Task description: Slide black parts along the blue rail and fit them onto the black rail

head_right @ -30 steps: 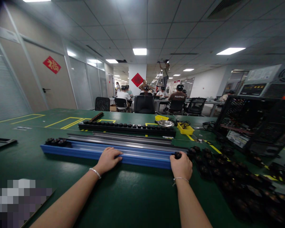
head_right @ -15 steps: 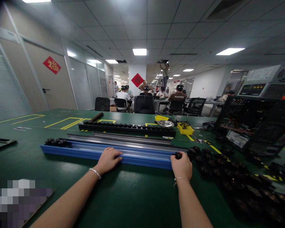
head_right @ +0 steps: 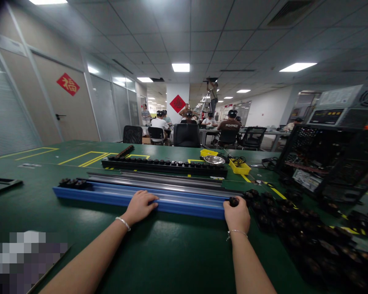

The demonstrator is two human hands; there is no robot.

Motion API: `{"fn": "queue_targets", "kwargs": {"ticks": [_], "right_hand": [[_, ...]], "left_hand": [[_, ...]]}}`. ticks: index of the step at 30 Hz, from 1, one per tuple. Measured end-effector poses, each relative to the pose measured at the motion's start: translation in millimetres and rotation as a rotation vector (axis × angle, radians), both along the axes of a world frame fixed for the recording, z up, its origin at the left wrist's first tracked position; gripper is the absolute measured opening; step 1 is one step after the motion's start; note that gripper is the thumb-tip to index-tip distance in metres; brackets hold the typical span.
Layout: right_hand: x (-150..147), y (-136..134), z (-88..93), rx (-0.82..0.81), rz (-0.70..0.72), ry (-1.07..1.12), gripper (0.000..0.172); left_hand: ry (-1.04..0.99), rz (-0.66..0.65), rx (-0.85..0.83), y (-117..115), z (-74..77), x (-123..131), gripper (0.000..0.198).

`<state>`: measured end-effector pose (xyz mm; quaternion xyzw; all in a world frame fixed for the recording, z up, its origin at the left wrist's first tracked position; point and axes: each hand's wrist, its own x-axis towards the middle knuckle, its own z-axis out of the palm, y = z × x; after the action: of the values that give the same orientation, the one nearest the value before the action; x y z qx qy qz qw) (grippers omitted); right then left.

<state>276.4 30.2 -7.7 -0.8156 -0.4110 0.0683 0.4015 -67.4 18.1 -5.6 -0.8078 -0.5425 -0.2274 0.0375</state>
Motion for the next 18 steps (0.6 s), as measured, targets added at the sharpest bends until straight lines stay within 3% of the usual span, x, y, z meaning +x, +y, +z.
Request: {"fn": "queue_targets", "kwargs": {"ticks": [18], "right_hand": [[0.5,-1.9,0.6,0.012,0.004,0.018,0.049]], "left_hand": [[0.020,0.009,-0.003,0.5,-0.9,0.6,0.021]]}}
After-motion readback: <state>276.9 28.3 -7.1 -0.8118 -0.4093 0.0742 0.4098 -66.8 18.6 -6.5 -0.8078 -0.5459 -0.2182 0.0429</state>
